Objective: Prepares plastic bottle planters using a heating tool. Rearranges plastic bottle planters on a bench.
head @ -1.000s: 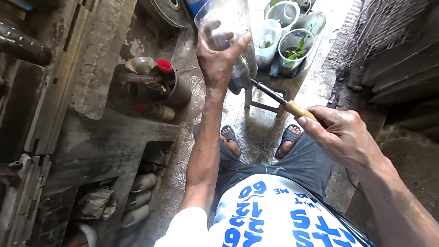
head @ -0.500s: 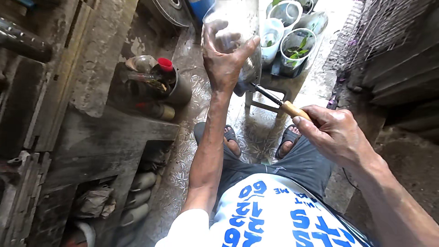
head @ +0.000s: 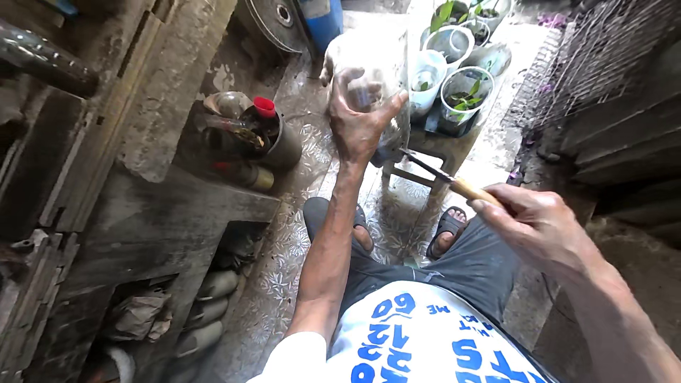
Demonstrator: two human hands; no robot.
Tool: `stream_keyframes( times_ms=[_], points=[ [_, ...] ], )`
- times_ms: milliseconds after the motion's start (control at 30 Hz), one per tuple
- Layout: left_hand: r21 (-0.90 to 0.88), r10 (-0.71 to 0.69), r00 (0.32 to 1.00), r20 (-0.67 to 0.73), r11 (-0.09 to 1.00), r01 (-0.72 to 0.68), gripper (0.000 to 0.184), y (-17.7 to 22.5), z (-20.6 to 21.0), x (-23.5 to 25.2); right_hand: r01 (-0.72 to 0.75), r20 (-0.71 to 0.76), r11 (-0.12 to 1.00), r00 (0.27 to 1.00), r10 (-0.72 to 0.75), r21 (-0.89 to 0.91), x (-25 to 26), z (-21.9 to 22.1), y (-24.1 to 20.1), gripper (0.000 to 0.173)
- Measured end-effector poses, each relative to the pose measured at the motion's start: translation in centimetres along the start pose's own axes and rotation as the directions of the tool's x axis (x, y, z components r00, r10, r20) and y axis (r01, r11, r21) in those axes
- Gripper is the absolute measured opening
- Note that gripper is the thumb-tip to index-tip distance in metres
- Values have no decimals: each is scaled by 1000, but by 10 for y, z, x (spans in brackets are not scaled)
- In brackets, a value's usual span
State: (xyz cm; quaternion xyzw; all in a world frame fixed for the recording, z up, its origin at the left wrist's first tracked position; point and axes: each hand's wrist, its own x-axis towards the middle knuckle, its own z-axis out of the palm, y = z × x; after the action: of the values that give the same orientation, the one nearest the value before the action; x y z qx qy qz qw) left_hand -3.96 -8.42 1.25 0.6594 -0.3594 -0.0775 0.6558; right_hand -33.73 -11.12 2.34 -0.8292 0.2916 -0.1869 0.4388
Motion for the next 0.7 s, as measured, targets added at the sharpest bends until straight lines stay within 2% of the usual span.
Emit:
stream_keyframes(
  times_ms=[100,167,267,400,500,567,633,700],
  points=[
    [57,37,999,1,998,-37,79,-10,-4,-9,-83,-92,957,989,112,279,2,-14,6,27],
    [127,77,997,3,989,-76,81,-12,-1,-23,-75,-172,909,972,158,411,20,-14,-2,23],
    [133,126,992,27,983,-129,84,-7,8,-53,-52,-260,883,946,194,467,59,-7,-21,19],
    [79,184,978,94,978,-191,85,-2,20,-93,-83,-191,830,956,223,552,88,-1,-36,22],
    [46,215,970,118,974,-221,87,-1,29,-117,-193,-84,846,960,268,497,90,1,-31,21],
    [44,202,972,121,977,-208,86,-1,33,-129,-225,-53,886,962,268,405,86,0,-26,14],
    [57,159,971,178,983,-172,91,0,29,-140,-195,-39,934,976,216,298,82,-2,-25,12],
    [18,178,961,212,982,-185,96,-3,27,-140,-149,19,954,989,149,261,80,-8,-27,12]
  ],
)
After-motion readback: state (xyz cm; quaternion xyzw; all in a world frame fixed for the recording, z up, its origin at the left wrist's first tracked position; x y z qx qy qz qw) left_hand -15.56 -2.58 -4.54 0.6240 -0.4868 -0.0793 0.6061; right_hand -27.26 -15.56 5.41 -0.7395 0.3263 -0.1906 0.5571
